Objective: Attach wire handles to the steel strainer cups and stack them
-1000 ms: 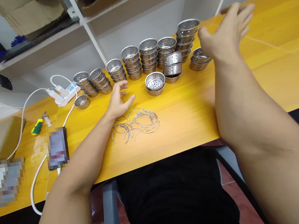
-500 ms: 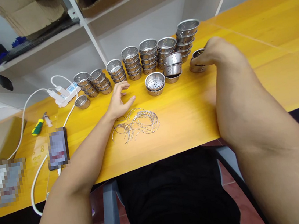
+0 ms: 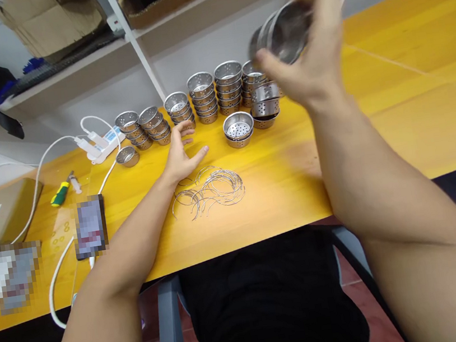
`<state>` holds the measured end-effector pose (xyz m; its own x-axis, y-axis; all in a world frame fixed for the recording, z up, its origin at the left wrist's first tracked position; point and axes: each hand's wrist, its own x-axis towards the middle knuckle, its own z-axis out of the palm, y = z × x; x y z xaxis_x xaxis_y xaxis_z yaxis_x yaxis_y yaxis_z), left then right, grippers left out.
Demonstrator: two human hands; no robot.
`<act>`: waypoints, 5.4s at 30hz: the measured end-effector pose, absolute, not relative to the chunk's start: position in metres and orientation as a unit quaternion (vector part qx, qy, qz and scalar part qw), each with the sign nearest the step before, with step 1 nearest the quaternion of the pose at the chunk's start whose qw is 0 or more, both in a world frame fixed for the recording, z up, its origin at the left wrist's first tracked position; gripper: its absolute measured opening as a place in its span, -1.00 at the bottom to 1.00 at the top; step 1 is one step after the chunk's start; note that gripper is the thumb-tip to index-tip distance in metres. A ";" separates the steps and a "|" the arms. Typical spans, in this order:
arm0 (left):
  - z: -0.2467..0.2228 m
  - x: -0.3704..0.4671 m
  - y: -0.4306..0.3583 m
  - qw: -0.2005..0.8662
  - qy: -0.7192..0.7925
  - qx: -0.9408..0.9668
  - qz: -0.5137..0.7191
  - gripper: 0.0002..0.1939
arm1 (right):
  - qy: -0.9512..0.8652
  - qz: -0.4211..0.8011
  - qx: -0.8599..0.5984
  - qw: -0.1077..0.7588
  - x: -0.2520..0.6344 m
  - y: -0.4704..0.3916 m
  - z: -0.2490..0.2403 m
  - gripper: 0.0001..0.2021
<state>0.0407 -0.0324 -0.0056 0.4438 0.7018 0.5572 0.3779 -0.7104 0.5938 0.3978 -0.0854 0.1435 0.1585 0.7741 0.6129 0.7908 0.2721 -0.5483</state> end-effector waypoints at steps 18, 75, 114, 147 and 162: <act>0.019 0.044 -0.043 0.259 0.331 0.832 0.362 -0.17 | -0.849 0.153 -0.370 0.344 0.291 -0.088 0.076 -0.30; 0.017 0.031 -0.031 0.075 0.436 0.772 0.456 -0.03 | -0.888 0.225 -0.401 -0.035 0.293 -0.129 0.123 -0.92; 0.018 0.050 -0.045 0.126 0.291 0.798 0.513 -0.02 | -0.713 0.303 -0.353 0.524 0.291 -0.094 0.082 -0.62; 0.021 0.058 -0.052 0.200 0.278 0.814 0.470 -0.21 | -0.719 0.428 -0.310 0.451 0.288 -0.101 0.094 -0.29; 0.021 0.058 -0.052 0.188 0.283 0.812 0.475 -0.27 | -0.731 0.388 -0.343 0.444 0.286 -0.097 0.087 -0.28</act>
<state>0.0584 -0.0524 0.0210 0.3879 0.6387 0.6645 0.2814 -0.7686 0.5745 0.2860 -0.0972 0.0869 -0.3694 0.8468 0.3828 0.1565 0.4627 -0.8726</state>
